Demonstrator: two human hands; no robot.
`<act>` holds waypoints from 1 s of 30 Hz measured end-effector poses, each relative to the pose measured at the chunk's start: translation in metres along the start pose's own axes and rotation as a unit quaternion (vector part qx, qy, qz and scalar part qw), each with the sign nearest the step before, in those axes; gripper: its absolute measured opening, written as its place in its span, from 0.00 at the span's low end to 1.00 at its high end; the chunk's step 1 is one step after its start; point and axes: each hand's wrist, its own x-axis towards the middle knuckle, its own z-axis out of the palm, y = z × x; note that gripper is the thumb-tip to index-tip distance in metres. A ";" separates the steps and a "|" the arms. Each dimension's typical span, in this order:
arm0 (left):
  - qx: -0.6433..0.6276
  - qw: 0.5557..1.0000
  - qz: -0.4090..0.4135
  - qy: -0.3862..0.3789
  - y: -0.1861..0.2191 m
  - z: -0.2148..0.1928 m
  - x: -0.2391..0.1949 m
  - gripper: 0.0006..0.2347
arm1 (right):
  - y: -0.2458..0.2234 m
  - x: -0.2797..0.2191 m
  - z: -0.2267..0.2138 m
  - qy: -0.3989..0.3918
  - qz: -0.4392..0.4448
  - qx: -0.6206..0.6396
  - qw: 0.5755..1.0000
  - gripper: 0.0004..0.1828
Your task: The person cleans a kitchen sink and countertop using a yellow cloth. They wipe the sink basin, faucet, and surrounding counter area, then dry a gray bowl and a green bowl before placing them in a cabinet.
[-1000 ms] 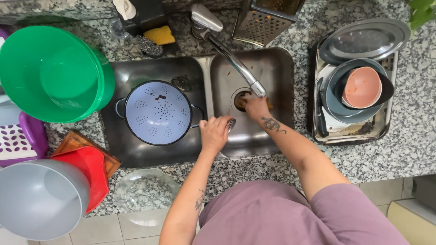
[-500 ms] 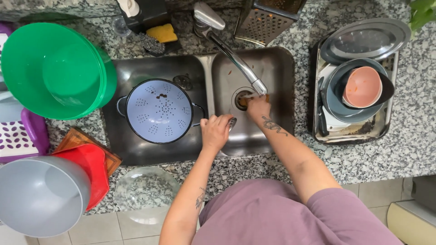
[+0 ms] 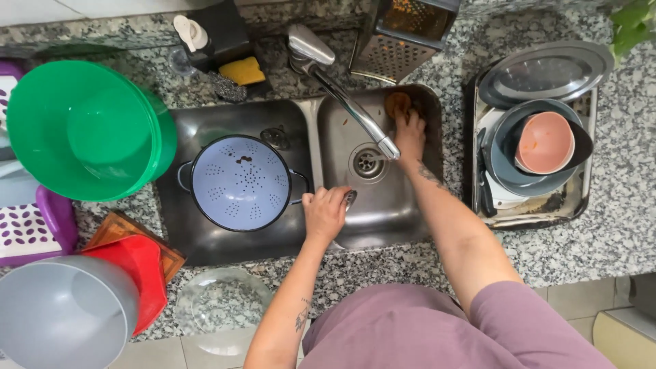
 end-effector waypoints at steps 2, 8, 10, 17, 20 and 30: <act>0.003 1.000 -0.002 -0.001 -0.002 0.001 0.000 0.10 | -0.005 0.025 0.046 -0.020 0.081 0.044 0.996 0.28; 0.000 1.000 -0.007 0.000 -0.002 0.001 0.005 0.09 | -0.097 0.028 0.038 -0.092 -0.073 0.062 0.991 0.30; 0.002 1.000 -0.010 -0.002 -0.002 0.000 0.004 0.09 | -0.083 0.034 0.058 -0.107 -0.165 0.100 0.975 0.31; -0.006 1.000 -0.005 -0.012 -0.002 -0.001 0.001 0.10 | -0.029 0.004 0.004 -0.179 -0.390 0.273 0.861 0.08; -0.015 1.000 -0.002 -0.013 -0.003 0.002 0.002 0.10 | 0.011 0.016 0.018 -0.111 -0.270 0.051 0.955 0.10; -0.012 1.000 -0.002 -0.009 -0.001 0.001 0.003 0.09 | -0.020 0.015 0.048 -0.072 -0.038 0.074 0.994 0.27</act>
